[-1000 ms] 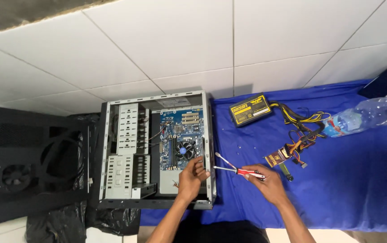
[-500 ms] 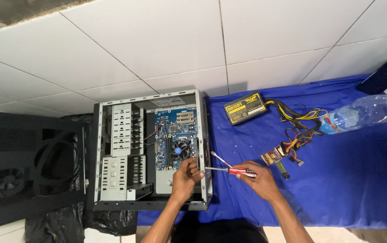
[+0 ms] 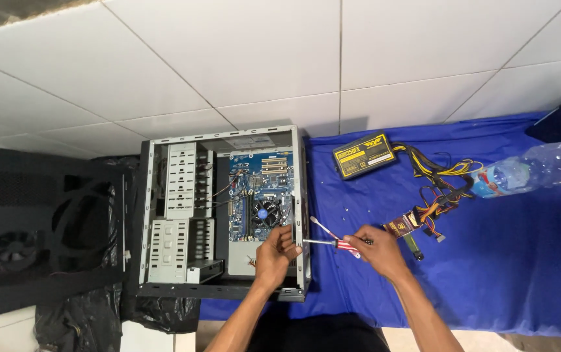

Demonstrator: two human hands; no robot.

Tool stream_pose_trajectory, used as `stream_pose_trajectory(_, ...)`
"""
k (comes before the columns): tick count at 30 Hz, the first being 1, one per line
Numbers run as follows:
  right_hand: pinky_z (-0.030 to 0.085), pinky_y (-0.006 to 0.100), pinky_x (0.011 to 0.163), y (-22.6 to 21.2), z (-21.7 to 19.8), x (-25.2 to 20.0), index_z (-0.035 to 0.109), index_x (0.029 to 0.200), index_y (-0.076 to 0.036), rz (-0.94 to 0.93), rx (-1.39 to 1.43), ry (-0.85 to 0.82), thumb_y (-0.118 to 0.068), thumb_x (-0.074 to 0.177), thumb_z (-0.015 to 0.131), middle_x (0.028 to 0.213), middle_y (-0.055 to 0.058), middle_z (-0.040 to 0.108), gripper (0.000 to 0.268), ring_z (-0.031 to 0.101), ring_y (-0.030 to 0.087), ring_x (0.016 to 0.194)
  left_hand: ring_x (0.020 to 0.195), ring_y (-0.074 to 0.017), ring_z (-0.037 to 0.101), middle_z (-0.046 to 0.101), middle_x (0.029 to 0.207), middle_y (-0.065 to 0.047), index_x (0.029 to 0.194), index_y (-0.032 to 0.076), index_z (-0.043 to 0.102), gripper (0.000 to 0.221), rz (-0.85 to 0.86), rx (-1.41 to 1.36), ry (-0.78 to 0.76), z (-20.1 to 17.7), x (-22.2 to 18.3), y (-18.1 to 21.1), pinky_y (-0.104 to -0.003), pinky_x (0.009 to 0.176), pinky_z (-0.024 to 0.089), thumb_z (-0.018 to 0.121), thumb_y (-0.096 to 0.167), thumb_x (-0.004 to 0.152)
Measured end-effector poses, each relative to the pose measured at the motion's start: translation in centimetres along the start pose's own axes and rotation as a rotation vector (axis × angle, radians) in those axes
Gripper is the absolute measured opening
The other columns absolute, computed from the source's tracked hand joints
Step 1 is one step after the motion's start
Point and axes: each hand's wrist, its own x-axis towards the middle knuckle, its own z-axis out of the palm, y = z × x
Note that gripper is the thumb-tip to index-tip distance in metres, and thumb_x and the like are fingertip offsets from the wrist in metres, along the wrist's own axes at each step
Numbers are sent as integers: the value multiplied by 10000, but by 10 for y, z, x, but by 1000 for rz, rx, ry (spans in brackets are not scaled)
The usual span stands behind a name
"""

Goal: Disassembling a desktop computer by removing the side panel, power supply unit, and CPU fan using a screwdriver.

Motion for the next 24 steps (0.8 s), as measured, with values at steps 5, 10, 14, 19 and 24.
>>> stream_pose_trajectory(5, 594, 308, 779, 23, 6, 11, 792, 985, 22, -29, 350, -15, -32, 703, 916, 965, 148, 780, 313, 719, 191, 815, 960, -207, 598, 616, 1035, -114, 1300, 6, 644, 558, 37, -98, 15, -6, 17, -45, -321, 894, 572, 781, -140, 779)
stream_pose_trajectory(10, 552, 320, 448, 18, -1, 6, 783, 724, -96, 127, 45, -88, -452, 940, 679, 514, 108, 623, 430, 629, 184, 479, 1151, -323, 698, 731, 1220, -254, 1351, -11, 631, 606, 26, -141, 21, -5, 15, -43, -392, 1015, 577, 813, -119, 784)
stream_pose_trajectory(14, 514, 324, 701, 29, 4, 2, 815, 727, -141, -114, -70, 72, -385, 816, 808, 663, 91, 724, 260, 672, 218, 693, 1173, -359, 683, 721, 1225, -263, 1342, -2, 642, 584, 45, -79, 41, 2, 2, -27, -410, 1018, 583, 818, -91, 791)
stream_pose_trajectory(19, 582, 320, 932, -4, -6, -8, 775, 1052, -32, -8, 204, -41, 29, 729, 861, 1017, 92, 798, 340, 746, 192, 928, 799, -124, 533, 486, 1101, -41, 1401, 111, 612, 611, 38, 226, 96, 11, -11, -1, -266, 750, 548, 752, -29, 822)
stream_pose_trajectory(24, 329, 286, 389, -13, -8, -10, 798, 951, 40, 182, 49, -95, -251, 998, 645, 590, 130, 647, 333, 429, 142, 391, 1017, -230, 645, 610, 1156, -84, 1439, 74, 517, 725, 127, 417, 109, 15, -12, -10, -407, 939, 577, 818, 94, 780)
